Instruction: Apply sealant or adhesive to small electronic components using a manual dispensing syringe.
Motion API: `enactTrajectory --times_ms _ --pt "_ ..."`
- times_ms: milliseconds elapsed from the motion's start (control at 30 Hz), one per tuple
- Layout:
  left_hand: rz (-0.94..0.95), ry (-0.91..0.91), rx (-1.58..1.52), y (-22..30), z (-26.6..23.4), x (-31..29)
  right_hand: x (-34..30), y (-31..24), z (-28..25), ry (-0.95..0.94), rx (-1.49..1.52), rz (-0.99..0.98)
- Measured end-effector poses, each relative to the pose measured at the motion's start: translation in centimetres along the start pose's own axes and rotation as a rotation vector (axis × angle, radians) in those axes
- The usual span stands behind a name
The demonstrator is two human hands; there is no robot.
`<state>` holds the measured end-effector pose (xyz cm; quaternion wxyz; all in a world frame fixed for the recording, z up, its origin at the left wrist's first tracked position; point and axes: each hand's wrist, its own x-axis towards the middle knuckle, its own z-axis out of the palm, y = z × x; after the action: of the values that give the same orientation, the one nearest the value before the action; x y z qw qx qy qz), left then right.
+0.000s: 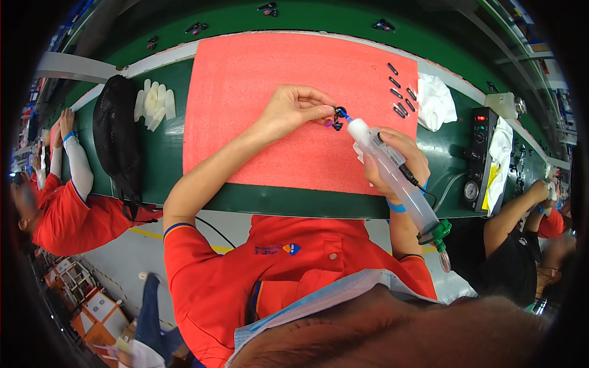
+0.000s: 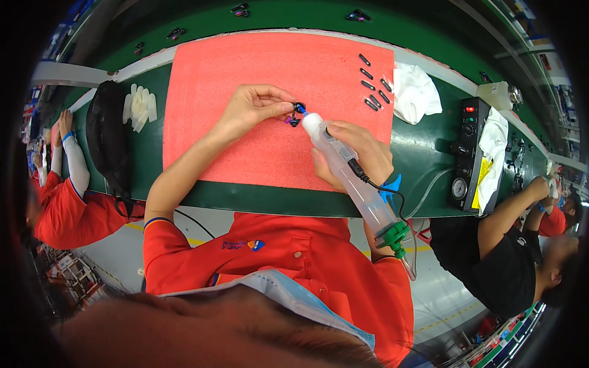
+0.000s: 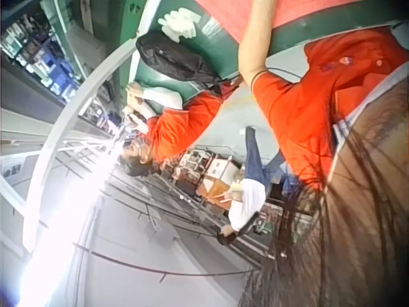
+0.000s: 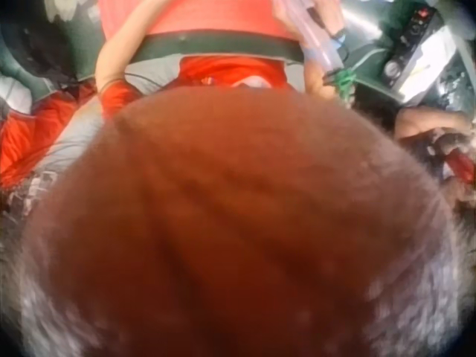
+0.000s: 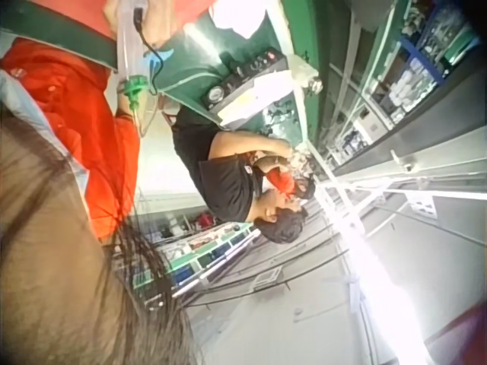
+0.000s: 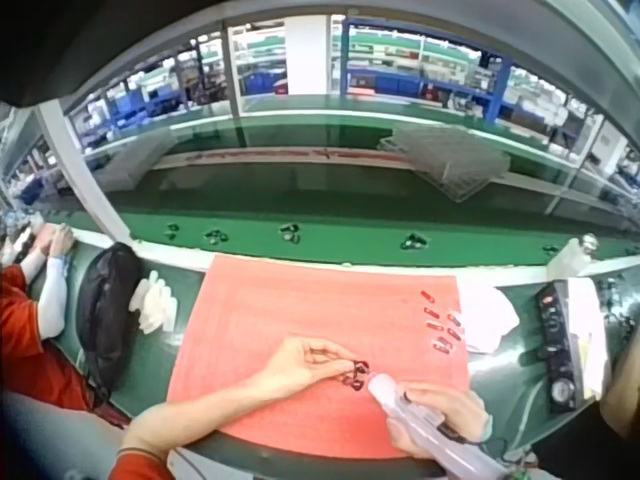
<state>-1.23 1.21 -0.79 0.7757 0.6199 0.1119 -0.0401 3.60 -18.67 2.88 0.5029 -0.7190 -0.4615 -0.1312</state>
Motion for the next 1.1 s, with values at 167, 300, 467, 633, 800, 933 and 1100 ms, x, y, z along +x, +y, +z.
enactTrajectory --times_ms 167,300,467,633,800,933,1100 --pt "0.03 0.014 -0.018 -0.1 0.2 -0.1 0.1 0.0 0.2 -0.01 -0.015 -0.029" --pt "0.005 0.01 -0.004 0.2 0.2 -0.2 0.1 -0.2 0.2 -0.013 -0.014 -0.021" --pt "0.017 0.005 0.007 0.1 0.2 -0.2 0.0 0.0 0.1 -0.009 -0.021 -0.025" --pt "0.007 0.012 0.017 0.3 0.3 -0.2 0.0 0.0 0.1 -0.021 -0.046 -0.015" --pt "0.024 0.051 -0.031 0.2 0.3 -0.2 0.1 -0.2 0.1 -0.022 -0.034 0.013" --pt "0.135 0.185 -0.052 -0.5 0.3 -0.3 -0.3 0.3 -0.4 0.027 0.011 -0.05" --pt "0.689 0.324 0.75 0.1 0.5 -0.9 -1.2 0.8 -1.1 0.176 0.075 -0.12"
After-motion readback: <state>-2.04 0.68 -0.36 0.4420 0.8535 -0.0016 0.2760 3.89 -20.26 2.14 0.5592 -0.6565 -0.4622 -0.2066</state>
